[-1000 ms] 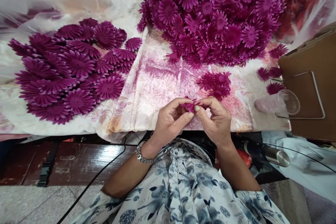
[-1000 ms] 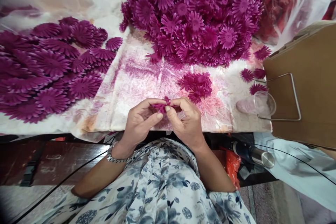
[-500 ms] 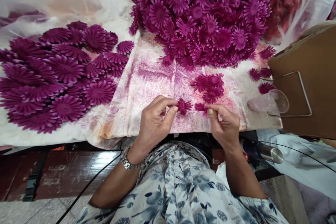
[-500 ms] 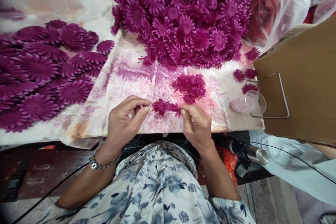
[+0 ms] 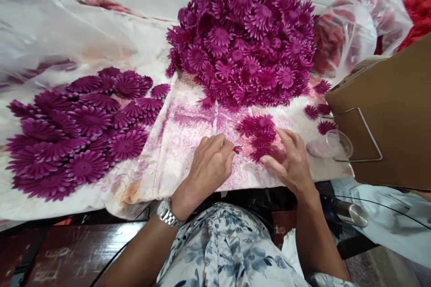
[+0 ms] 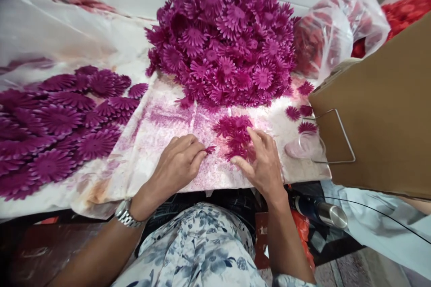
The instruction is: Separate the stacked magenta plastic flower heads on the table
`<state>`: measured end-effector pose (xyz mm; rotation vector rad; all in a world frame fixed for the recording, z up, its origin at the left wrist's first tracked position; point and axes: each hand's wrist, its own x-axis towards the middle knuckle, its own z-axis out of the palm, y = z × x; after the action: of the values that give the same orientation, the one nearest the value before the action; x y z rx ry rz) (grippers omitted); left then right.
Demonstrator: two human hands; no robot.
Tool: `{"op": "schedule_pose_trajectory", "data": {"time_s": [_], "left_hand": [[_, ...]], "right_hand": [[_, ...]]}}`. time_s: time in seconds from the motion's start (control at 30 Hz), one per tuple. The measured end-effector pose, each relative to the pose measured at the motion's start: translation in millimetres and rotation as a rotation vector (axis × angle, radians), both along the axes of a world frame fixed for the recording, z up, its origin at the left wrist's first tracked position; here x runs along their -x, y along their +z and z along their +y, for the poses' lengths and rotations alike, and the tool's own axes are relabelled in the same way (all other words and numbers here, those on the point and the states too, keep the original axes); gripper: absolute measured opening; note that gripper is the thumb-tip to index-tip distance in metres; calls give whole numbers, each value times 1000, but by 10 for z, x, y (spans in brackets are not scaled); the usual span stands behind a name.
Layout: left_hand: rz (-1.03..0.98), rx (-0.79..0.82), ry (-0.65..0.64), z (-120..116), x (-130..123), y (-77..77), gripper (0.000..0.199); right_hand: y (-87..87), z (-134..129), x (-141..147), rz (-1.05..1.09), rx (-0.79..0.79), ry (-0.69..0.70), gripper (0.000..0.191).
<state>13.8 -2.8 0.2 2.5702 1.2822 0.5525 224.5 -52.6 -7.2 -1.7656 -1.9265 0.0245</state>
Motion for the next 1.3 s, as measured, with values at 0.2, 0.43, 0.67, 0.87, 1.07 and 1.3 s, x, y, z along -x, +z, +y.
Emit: {"op": "schedule_pose_trajectory", "data": {"time_s": [0.2, 0.43, 0.67, 0.87, 1.07, 1.3], "left_hand": [[-151, 109, -60, 432, -397, 163, 18], [-158, 233, -196, 797, -612, -62, 25], [-349, 400, -290, 636, -747, -3, 28], [-356, 317, -283, 418, -607, 203, 24], [-648, 218, -64, 345, -140, 333, 28], [-666, 327, 1, 255, 255, 326, 19]], "right_hand": [[-34, 124, -78, -123, 231, 6, 97], [19, 444, -141, -75, 299, 126, 92], [-90, 555, -72, 77, 215, 142, 71], [-81, 563, 18, 246, 7, 111, 40], [281, 651, 63, 264, -231, 108, 35], [1221, 1568, 5, 213, -547, 3, 9]]}}
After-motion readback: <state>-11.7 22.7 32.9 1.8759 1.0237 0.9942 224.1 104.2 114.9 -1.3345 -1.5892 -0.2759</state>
